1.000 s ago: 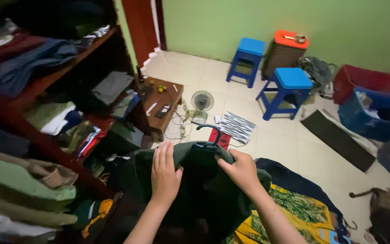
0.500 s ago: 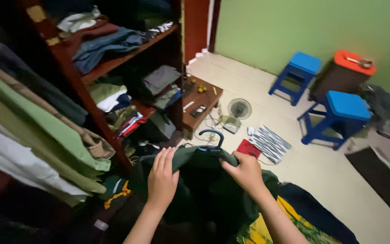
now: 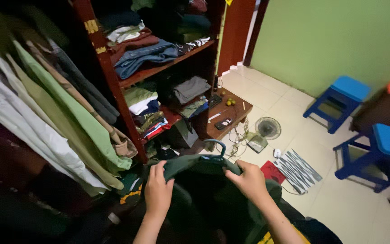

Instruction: The person removes a dark green shirt from a closet, places it on a bed, and then hangs it back in the closet using a hanger. The person repeats this process with a yellow patterned shirt, placing it on a hanger and hanging it in the closet.

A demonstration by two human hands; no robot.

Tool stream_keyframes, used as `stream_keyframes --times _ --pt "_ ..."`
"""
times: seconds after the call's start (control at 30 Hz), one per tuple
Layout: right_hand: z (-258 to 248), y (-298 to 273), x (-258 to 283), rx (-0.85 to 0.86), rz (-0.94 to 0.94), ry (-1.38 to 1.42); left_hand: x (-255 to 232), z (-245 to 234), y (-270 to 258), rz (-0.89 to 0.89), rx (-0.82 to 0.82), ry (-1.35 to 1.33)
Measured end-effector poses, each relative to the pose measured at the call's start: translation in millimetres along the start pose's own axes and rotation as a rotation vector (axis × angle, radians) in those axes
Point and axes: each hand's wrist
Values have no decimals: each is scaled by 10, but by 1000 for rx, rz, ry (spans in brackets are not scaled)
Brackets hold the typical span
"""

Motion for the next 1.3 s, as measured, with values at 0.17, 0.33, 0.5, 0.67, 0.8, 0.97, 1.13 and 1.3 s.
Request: stream_keyframes --times 0.17,0.33,0.5,0.67,0.8,0.97,1.13,1.3 --pt "-7 130 -53 -25 -73 13 282 238 88 -138 -35 -185" --pt "-13 298 -220 -38 -168 39 593 445 182 -148 -91 -180" --pt "32 446 -426 6 -145 23 623 497 227 -278 -27 -323" --pt "41 577 -582 10 -201 24 605 506 323 -320 -51 -384" --pt "10 725 -687 98 -146 1 636 405 457 -211 -75 -288" --pt "-36 909 -782 102 -235 63 464 109 558 -118 -16 -121" --pt "-9 1157 -861 159 -366 107 306 -176 711 -43 116 -37" --pt "63 1281 -807 191 -405 185 221 -440 835 -19 194 83"
Point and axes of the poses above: each hand's wrist, its own y-axis towards the middle knuckle, its own z-axis out of the palm, x = y × z, and after that the axes turned 12 degrees about -z, right-handed
